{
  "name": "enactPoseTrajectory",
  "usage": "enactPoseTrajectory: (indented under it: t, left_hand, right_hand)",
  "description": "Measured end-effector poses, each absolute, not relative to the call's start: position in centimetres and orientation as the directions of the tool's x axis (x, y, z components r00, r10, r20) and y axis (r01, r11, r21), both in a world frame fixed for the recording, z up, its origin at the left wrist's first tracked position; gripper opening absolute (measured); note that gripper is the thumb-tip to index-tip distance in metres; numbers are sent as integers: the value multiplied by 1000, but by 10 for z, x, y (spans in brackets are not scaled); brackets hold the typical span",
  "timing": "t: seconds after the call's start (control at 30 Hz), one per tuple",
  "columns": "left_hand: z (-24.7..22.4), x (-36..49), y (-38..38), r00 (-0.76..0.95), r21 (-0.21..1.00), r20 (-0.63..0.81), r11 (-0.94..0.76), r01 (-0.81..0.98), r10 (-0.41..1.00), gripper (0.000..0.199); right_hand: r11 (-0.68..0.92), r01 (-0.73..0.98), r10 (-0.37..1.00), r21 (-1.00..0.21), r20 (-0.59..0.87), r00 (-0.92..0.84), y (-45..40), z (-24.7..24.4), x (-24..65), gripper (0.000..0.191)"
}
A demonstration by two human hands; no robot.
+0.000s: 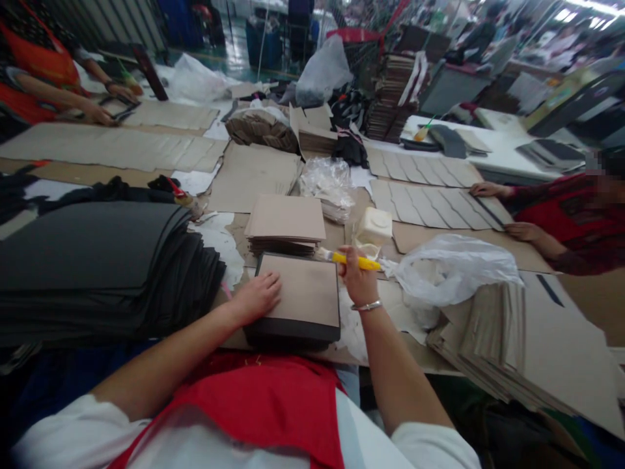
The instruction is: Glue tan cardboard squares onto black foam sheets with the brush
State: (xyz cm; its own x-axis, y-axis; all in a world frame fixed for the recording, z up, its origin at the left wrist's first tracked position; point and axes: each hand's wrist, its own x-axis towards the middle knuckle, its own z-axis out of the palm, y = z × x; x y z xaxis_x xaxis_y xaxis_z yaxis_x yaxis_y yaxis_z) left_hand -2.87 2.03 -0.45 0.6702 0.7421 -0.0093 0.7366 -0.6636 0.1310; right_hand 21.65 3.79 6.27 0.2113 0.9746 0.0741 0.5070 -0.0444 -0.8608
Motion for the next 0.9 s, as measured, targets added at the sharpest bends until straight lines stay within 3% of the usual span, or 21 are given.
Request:
enactPoseTrajectory:
  t: [0.1, 0.27, 0.6, 0.77, 0.83, 0.9]
  left_hand:
    - [-6, -26, 14, 631, 146, 14, -626, 766, 776, 57]
    - [-9, -28, 10, 622, 142, 31, -619, 772, 782, 61]
    - [-13, -29, 10, 637, 126, 38, -636, 761, 770, 56]
    - [-16, -30, 11, 670, 129, 58, -671, 730, 740, 55]
    - [-16, -30, 12, 672, 148, 59, -672, 726, 738, 54]
    - [-14, -29, 11, 665, 156, 53, -664, 732, 745, 54]
  right_hand:
    - [-179, 148, 984, -973, -173, 53, 65, 48, 168, 49]
    - [-343, 116, 938, -932, -347, -12, 84, 13, 137, 28]
    - [-342, 184, 930, -922, -304, 205, 42, 25, 265, 28]
    - [-246, 147, 950, -958, -209, 232, 0, 34, 304, 48]
    - [-251, 214, 949, -944, -197, 245, -21, 22, 317, 51]
    - [-272, 382, 949, -883, -182, 257, -41, -2, 323, 42]
